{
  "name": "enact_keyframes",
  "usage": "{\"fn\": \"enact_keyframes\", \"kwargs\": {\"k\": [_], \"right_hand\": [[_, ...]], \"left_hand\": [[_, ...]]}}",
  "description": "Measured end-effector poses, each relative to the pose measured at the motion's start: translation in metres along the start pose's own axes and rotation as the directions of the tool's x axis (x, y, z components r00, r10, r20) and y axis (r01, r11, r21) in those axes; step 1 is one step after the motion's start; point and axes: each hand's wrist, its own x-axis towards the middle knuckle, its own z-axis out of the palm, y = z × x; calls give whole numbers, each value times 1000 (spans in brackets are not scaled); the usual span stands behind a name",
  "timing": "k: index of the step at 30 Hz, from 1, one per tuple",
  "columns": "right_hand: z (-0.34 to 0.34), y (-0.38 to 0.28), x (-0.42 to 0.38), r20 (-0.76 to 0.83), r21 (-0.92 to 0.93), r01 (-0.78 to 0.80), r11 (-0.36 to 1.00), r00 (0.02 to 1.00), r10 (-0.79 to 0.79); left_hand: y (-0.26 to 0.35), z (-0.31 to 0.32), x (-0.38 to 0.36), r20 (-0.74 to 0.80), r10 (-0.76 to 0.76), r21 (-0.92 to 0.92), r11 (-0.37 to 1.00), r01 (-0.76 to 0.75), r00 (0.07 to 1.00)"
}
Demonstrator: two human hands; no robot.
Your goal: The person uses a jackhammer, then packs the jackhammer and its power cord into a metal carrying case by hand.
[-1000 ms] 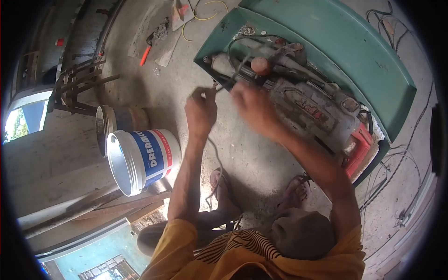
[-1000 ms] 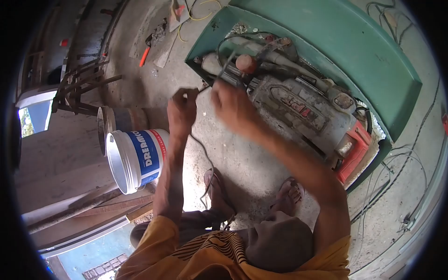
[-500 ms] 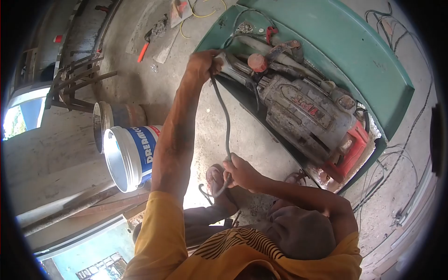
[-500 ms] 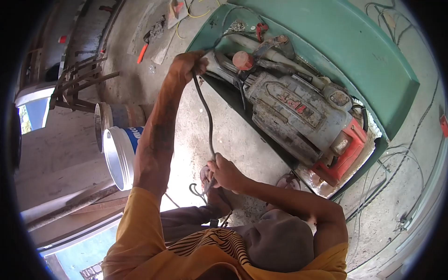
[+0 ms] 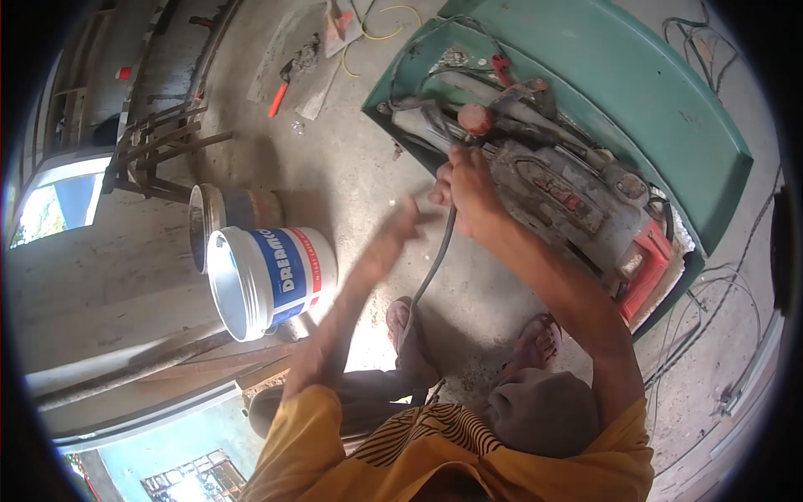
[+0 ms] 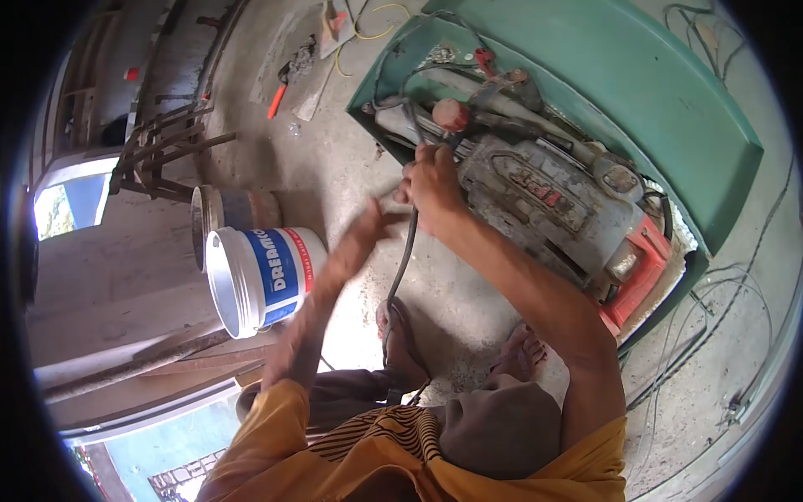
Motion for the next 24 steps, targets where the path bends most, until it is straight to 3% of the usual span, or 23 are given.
{"fn": "enact_keyframes", "kwargs": {"k": [1, 3, 5, 7, 8, 9, 11, 12, 13, 14, 15, 16, 17, 18, 19, 21, 22, 23, 24], "right_hand": [[-3, 2, 14, 3, 81, 34, 996, 999, -34], [-3, 3, 21, 92, 146, 36, 989, 994, -50], [7, -12, 7, 109, -123, 64, 990, 993, -50], [-3, -10, -1, 105, -247, 91, 965, 992, -67], [-5, -8, -8, 124, -351, 142, 925, 987, -105], [-6, -7, -11, 152, -448, 198, 872, 978, -143], [-13, -1, -10, 198, -502, 174, 847, 977, -84], [-16, 7, -8, 366, -669, 468, 577, 883, -292], [-17, 10, -7, 566, -711, 675, 197, 715, -409], [-9, 7, -9, 655, -663, 749, 9, 585, -479], [-5, 11, -7, 651, -665, 747, 10, 587, -482], [-3, 15, -3, 756, -593, 801, -83, 518, -399], [-1, 20, 1, 844, -504, 847, -168, 442, -303], [1, 26, 9, 863, -482, 873, -80, 457, -214], [1, 24, 7, 864, -478, 874, -84, 451, -223], [1, 23, 2, 714, -665, 721, 194, 690, -118], [-1, 21, 2, 721, -657, 728, 197, 683, -118], [-6, 16, 5, 668, -674, 720, 164, 689, -281], [-13, 10, 8, 597, -696, 705, 137, 673, -436]], "left_hand": [[-10, 8, -23, 123, -79, -74, 993, 88, 989], [2, 26, -69, 264, -177, 28, 984, 176, 948], [2, 7, -97, 168, -222, 74, 974, 212, 961], [4, -31, -124, -88, 51, 131, 991, -39, 995], [18, -53, -139, -217, 68, 31, 998, -63, 974], [21, -68, -151, -460, 155, 272, 962, -28, 874], [53, -111, -178, -401, 157, 238, 969, -63, 903], [72, -110, -184, -390, 189, 357, 933, -41, 901], [91, -108, -187, -373, 223, 472, 881, -22, 901], [106, -101, -189, -371, 223, 472, 881, -24, 901], [120, -92, -189, -318, 351, 497, 853, -160, 881], [128, -88, -187, -259, 474, 516, 804, -294, 841], [133, -101, -185, -100, 611, 608, 662, -438, 785], [143, -106, -189, -151, 596, 629, 673, -389, 789], [157, -106, -192, -202, 583, 648, 682, -340, 787], [185, -96, -182, -337, 644, 620, 701, -353, 686], [200, -96, -175, -457, 689, 724, 655, -214, 562], [215, -98, -165, -540, 734, 790, 611, -53, 411], [230, -110, -161, -515, 761, 834, 552, 23, 395]]}}
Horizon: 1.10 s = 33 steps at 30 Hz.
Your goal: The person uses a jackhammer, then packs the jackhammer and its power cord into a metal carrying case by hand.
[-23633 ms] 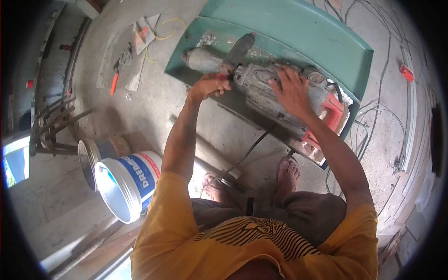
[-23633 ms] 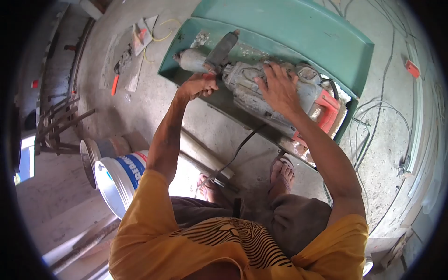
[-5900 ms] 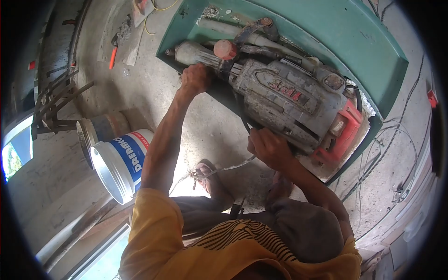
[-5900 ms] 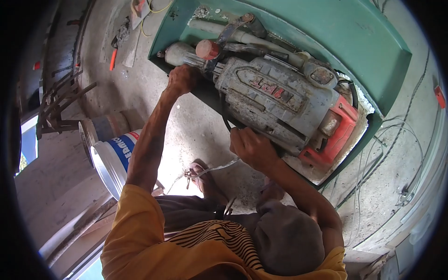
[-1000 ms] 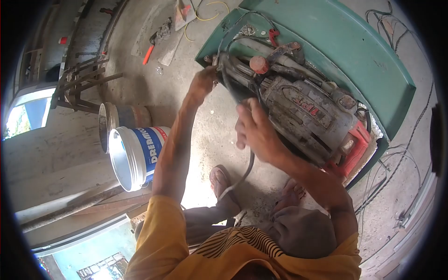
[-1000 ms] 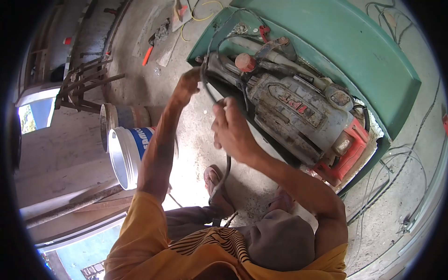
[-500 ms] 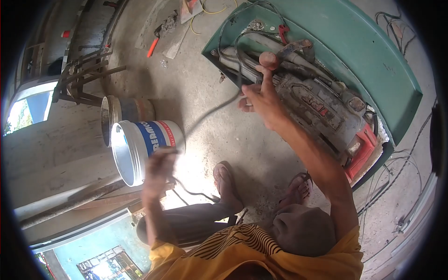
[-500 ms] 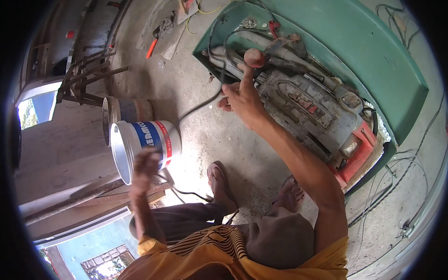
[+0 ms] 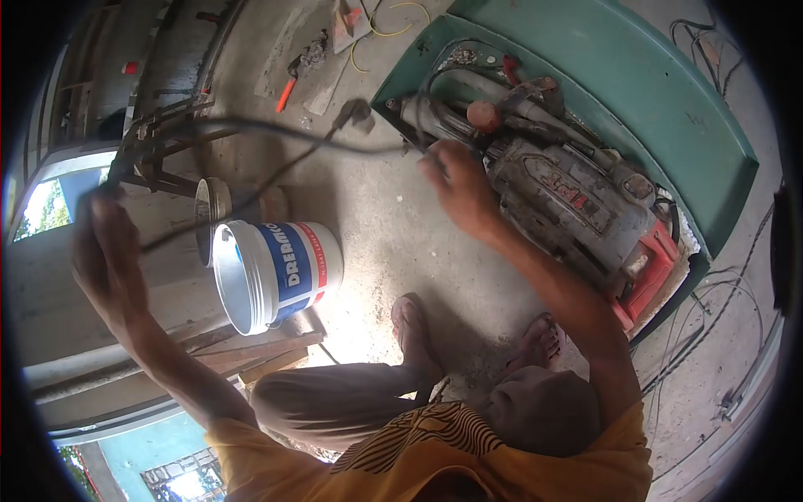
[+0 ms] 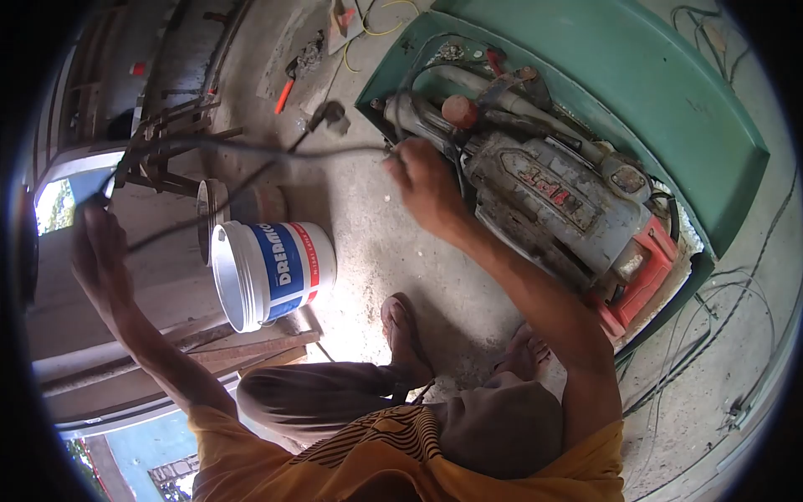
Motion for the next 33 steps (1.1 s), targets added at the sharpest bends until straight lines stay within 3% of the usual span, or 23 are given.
{"fn": "enact_keyframes", "kwargs": {"k": [1, 2, 4, 7, 8, 10, 11, 12, 13, 16, 17, 19, 20, 22, 23, 25, 27, 29, 30, 32, 33], "right_hand": [[-7, 5, 2, -174, -34, -20, 999, 985, 14], [-16, 9, 8, -180, -31, -17, 999, 984, 11], [-37, 18, 35, -381, -168, 126, 978, 906, -182], [-78, 15, 93, -347, -117, 103, 988, 928, -138], [-86, 21, 113, -316, -159, 161, 974, 926, -205], [-104, 20, 144, -289, -200, 236, 951, 913, -287], [-111, 21, 154, -237, -101, 160, 982, 955, -179], [-113, 24, 157, -165, -8, 63, 998, 984, -64], [-114, 33, 158, -152, -9, 55, 998, 987, -56], [-118, 77, 158, 39, -391, 0, 921, 999, 17], [-120, 94, 155, 42, -404, -3, 915, 999, 21], [-119, 120, 152, -48, -582, -124, 804, 992, 118], [-117, 111, 152, -42, -594, -126, 795, 991, 125], [-118, 97, 154, -251, -607, -344, 716, 938, 238], [-120, 98, 155, -261, -623, -352, 699, 935, 239], [-125, 96, 162, -234, -650, -359, 670, 933, 273], [-128, 96, 172, -210, -767, -336, 547, 937, 281], [-126, 92, 178, -134, -862, -307, 403, 905, 403], [-122, 90, 177, -138, -877, -306, 370, 899, 416], [-99, 67, 173, -284, -856, -349, 380, 934, 218], [-84, 46, 170, -259, -773, -334, 540, 942, 212]], "left_hand": [[-8, -6, 21, -13, 39, 98, 994, -38, 999], [-14, -4, 38, -14, 46, 99, 994, -45, 999], [-25, 0, 67, 14, 284, 338, 901, -272, 959], [-20, 9, 85, -39, 242, 460, 866, -197, 970], [-9, 15, 84, -78, 131, 415, 906, -87, 988], [3, 18, 92, -63, 144, 433, 896, -103, 988], [7, 20, 94, -28, 133, 452, 886, -106, 991], [8, 25, 93, -35, 220, 455, 872, -180, 975], [14, 33, 87, -29, 206, 455, 874, -171, 978], [5, 62, 87, 235, 215, 336, 897, -287, 948], [0, 74, 88, 233, 210, 325, 904, -280, 949], [-7, 105, 84, 443, 219, 56, 961, -270, 869], [-14, 119, 85, 444, 213, 44, 965, -259, 870], [-26, 149, 93, 466, 155, -39, 987, -154, 871], [-28, 162, 97, 465, 162, -65, 987, -149, 870], [-30, 184, 106, 609, -46, -210, 953, 217, 792], [-38, 209, 114, 648, -32, -298, 909, 291, 761], [-55, 239, 121, 743, 18, -460, 739, 491, 669], [-65, 256, 122, 711, 87, -525, 726, 444, 698], [-80, 286, 130, 741, 107, -580, 601, 550, 663], [-86, 298, 130, 774, 125, -591, 495, 637, 621]]}}
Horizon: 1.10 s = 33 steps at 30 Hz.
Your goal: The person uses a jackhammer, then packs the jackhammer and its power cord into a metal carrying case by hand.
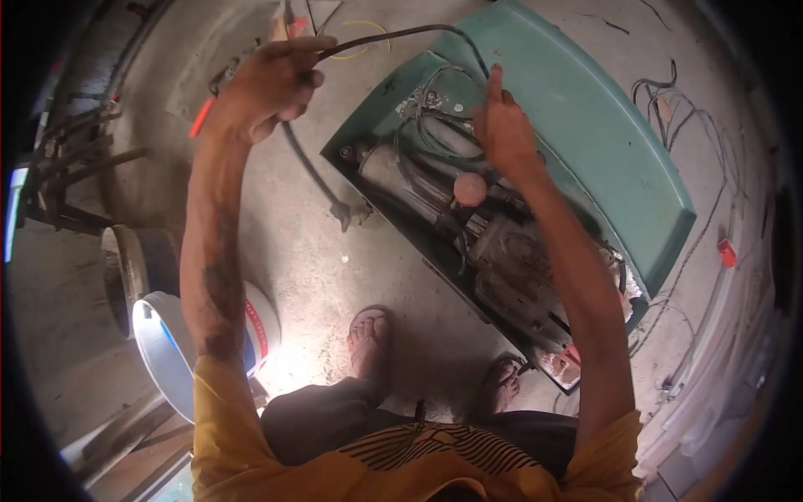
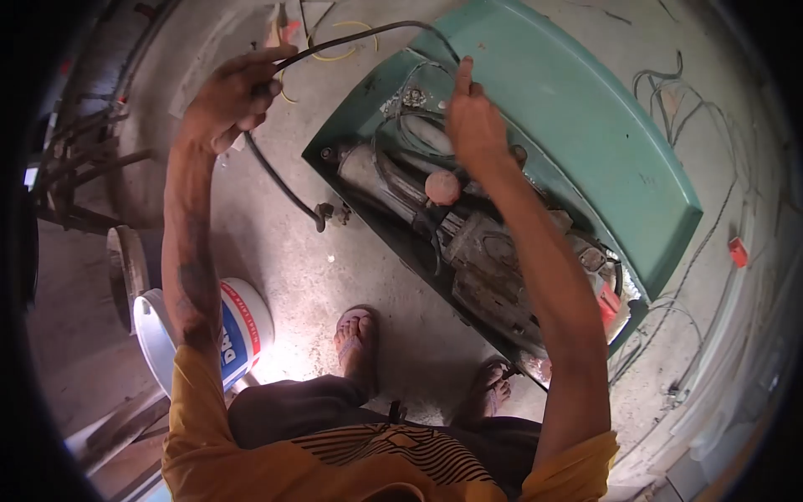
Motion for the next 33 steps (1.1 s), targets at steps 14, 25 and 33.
{"fn": "enact_keyframes", "kwargs": {"k": [14, 25, 33], "right_hand": [[89, -146, -227, 428, 743, -397, 539, 901, 73], [-83, -118, -224, 265, 580, -502, 642, 861, 435], [-159, -98, -236, 129, 510, -448, 734, 884, 450]], "left_hand": [[-154, -50, 49, -267, -164, -579, 815, -22, 950], [-155, -21, 29, 29, 199, 550, 815, -182, 980], [-131, 60, 111, 81, 636, 861, 343, -375, 768]]}}
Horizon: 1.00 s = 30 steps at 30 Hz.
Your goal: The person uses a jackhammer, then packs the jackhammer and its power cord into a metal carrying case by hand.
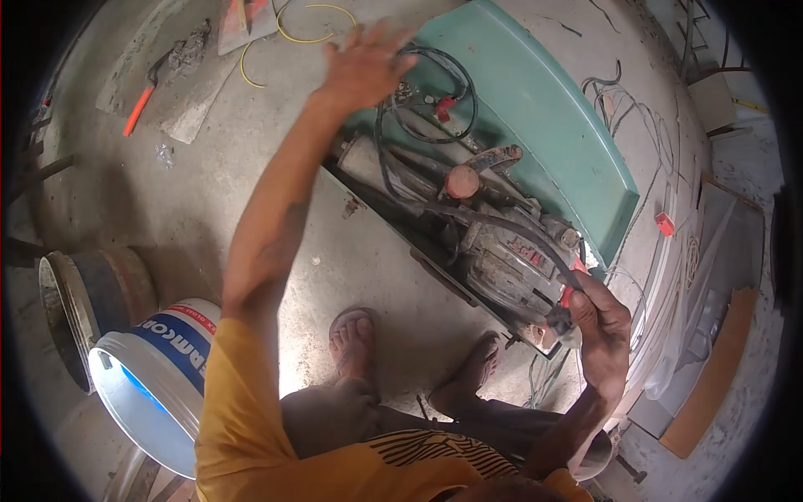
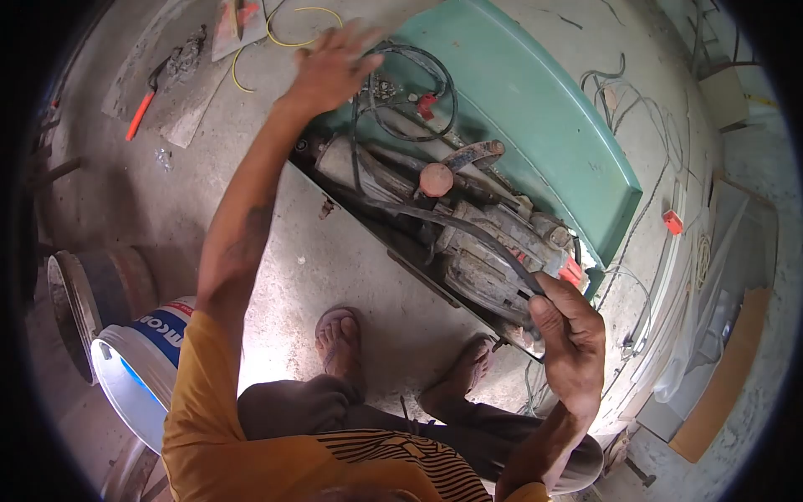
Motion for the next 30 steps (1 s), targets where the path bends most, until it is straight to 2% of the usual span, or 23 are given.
{"fn": "enact_keyframes", "kwargs": {"k": [1, 3, 4, 5, 6, 7, 9, 10, 11, 13, 14, 16, 17, 19, 21, 23, 24, 25, 26, 27, 28, 29, 30], "right_hand": [[-1, -2, 1, -35, -24, 33, 999, 999, -34], [-6, -4, -1, -31, -81, 2, 997, 1000, -4], [-10, -3, -4, -30, -152, 32, 988, 999, -37], [-12, -3, -7, -26, -221, 58, 974, 997, -66], [-14, -3, -9, -73, -370, 126, 920, 984, -164], [-16, -6, -10, -92, -599, 215, 772, 939, -333], [-25, -4, -9, -195, -721, 201, 663, 860, -472], [-29, -5, -6, -276, -731, 117, 673, 851, -447], [-29, -14, -1, -349, -727, 30, 686, 844, -407], [-29, -24, 11, -429, -689, -34, 724, 824, -369], [-36, -22, 17, -400, -689, 39, 723, 812, -425], [-33, -33, 29, -428, -587, 151, 795, 776, -463], [-27, -40, 35, -467, -513, 194, 836, 754, -462], [-17, -54, 50, -372, -462, 361, 810, 750, -546], [0, -64, 71, -355, -433, 420, 798, 734, -579], [15, -74, 98, -295, -199, 621, 758, 700, -651], [24, -76, 116, -243, -100, 659, 745, 710, -661], [32, -73, 133, -190, -1, 684, 729, 716, -672], [38, -67, 147, -121, 129, 643, 755, 765, -632], [46, -60, 163, -42, 258, 589, 766, 799, -600], [55, -52, 178, -25, 302, 562, 770, 812, -583], [66, -44, 190, -3, 348, 526, 776, 829, -560], [77, -34, 203, 3, 358, 522, 774, 828, -560]], "left_hand": [[11, 15, 7, -1, 0, -4, 1000, 0, 1000], [29, 41, 15, -76, 123, -46, 991, -127, 989], [32, 44, 16, -71, 127, -56, 990, -131, 989], [34, 47, 16, 62, 127, -54, 991, -124, 990], [35, 51, 14, 195, 127, -49, 992, -119, 973], [35, 55, 11, 203, 136, -58, 990, -127, 970], [33, 61, 5, 151, 113, -127, 987, -94, 982], [33, 67, -1, 22, 156, -118, 981, -152, 988], [32, 73, -5, 28, 157, -117, 981, -152, 987], [22, 79, -14, 11, 167, -124, 979, -164, 986], [19, 77, -19, 16, 163, -113, 981, -160, 986], [21, 77, -28, 372, 38, -91, 996, -5, 928], [22, 88, -36, 369, 42, -95, 995, -7, 928], [24, 105, -56, 250, 90, -96, 993, -68, 964], [24, 107, -51, 246, 55, -96, 995, -32, 968], [16, 104, -52, 237, 20, -88, 996, 1, 971], [12, 103, -52, 252, 49, -157, 988, -10, 966], [10, 103, -52, 266, 82, -229, 973, -20, 961], [10, 104, -55, 260, 83, -231, 973, -21, 962], [6, 104, -56, 224, 87, -311, 950, -13, 971], [0, 102, -57, 188, 84, -385, 923, -6, 979], [-2, 95, -57, 189, 75, -376, 927, 2, 979], [-2, 90, -56, 242, 49, -435, 898, 63, 969]]}}
